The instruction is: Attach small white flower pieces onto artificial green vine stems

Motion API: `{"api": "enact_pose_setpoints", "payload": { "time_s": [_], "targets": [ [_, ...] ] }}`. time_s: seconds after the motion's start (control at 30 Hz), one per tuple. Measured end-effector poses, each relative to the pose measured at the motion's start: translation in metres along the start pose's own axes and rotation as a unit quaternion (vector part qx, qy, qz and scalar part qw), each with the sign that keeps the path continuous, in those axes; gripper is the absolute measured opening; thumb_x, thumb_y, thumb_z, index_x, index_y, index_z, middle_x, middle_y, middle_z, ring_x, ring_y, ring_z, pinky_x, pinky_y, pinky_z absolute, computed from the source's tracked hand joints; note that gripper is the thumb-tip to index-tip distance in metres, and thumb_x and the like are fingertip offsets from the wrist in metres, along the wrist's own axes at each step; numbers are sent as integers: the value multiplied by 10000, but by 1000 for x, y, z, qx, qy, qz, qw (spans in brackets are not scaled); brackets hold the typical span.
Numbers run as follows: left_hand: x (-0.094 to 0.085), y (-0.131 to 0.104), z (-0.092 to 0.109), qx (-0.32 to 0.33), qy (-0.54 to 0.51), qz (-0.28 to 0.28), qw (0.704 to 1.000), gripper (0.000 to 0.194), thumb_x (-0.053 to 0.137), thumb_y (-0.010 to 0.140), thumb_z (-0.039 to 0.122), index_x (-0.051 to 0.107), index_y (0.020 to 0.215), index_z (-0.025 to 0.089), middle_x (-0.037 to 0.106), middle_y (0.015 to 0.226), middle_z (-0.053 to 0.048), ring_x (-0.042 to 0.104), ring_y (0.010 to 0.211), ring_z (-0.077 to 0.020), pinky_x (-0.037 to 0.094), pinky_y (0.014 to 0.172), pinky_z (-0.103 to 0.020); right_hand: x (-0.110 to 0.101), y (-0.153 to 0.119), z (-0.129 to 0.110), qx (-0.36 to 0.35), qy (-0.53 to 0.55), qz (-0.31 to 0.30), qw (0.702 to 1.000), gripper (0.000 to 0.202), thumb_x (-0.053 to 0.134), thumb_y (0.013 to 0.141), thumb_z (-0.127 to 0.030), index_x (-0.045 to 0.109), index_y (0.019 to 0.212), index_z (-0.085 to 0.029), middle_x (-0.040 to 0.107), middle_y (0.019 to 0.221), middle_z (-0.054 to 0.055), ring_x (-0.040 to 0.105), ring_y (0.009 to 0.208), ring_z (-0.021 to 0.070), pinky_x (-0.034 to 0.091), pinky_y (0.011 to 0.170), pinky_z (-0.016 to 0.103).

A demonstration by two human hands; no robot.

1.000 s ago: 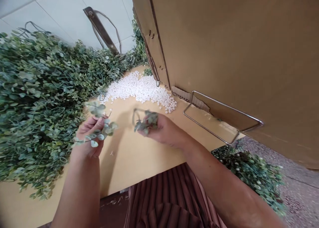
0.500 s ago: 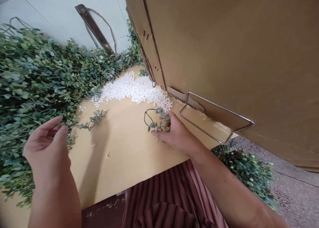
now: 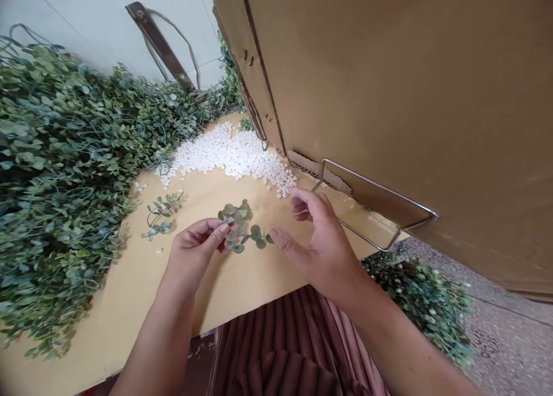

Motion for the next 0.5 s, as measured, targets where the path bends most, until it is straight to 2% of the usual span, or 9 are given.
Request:
{"api": "enact_pose_setpoints", "payload": {
  "time_s": [0.1, 0.2, 0.27, 0.37, 0.5],
  "targets": [
    [6, -7, -8, -69, -126, -5, 990, 191, 751, 578, 301, 636, 581, 149, 590, 474, 24, 509, 434, -70, 412, 431, -174, 12, -10, 9, 31, 116, -61, 991, 463, 584, 791, -441, 459, 1183, -229, 545, 1085, 87, 538, 1009, 208, 448, 891, 372],
    [15, -13, -13, -109, -162, -21, 981, 240, 785, 535, 328, 652, 598, 139, 606, 483, 16, 533, 440, -69, 436, 436, -165, 27, -13, 8, 37, 151, -89, 984, 501, 618, 765, -450, 457, 1185, -231, 541, 1160, 99, 525, 1071, 218, 425, 924, 380],
    [20, -16, -16, -122, -157, -32, 980, 255, 788, 535, 338, 649, 588, 131, 613, 494, 11, 537, 439, -65, 453, 448, -166, 32, -9, 4, 35, 139, -69, 987, 432, 601, 782, -439, 492, 1138, -220, 568, 1122, 96, 538, 1053, 214, 422, 921, 380],
    [26, -19, -19, -132, -159, -53, 977, 275, 778, 547, 369, 643, 587, 133, 635, 532, -4, 567, 471, -80, 477, 474, -182, 34, -2, 2, 50, 141, -26, 988, 284, 506, 840, -455, 553, 956, -200, 624, 931, 67, 590, 902, 182, 463, 841, 338],
    [35, -27, -21, -136, -145, -73, 977, 255, 745, 599, 375, 637, 593, 144, 642, 555, -18, 582, 503, -106, 491, 509, -219, 37, 1, 13, 108, 193, 18, 975, 341, 441, 844, -533, 547, 862, -209, 613, 802, 33, 603, 773, 167, 497, 728, 305]
  ]
}}
Point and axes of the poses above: each hand's wrist, its own y-axis towards the middle knuckle, its own x-axis out of the palm, z = x × y, the point moved 4 cm from there along y, towards the middle knuckle
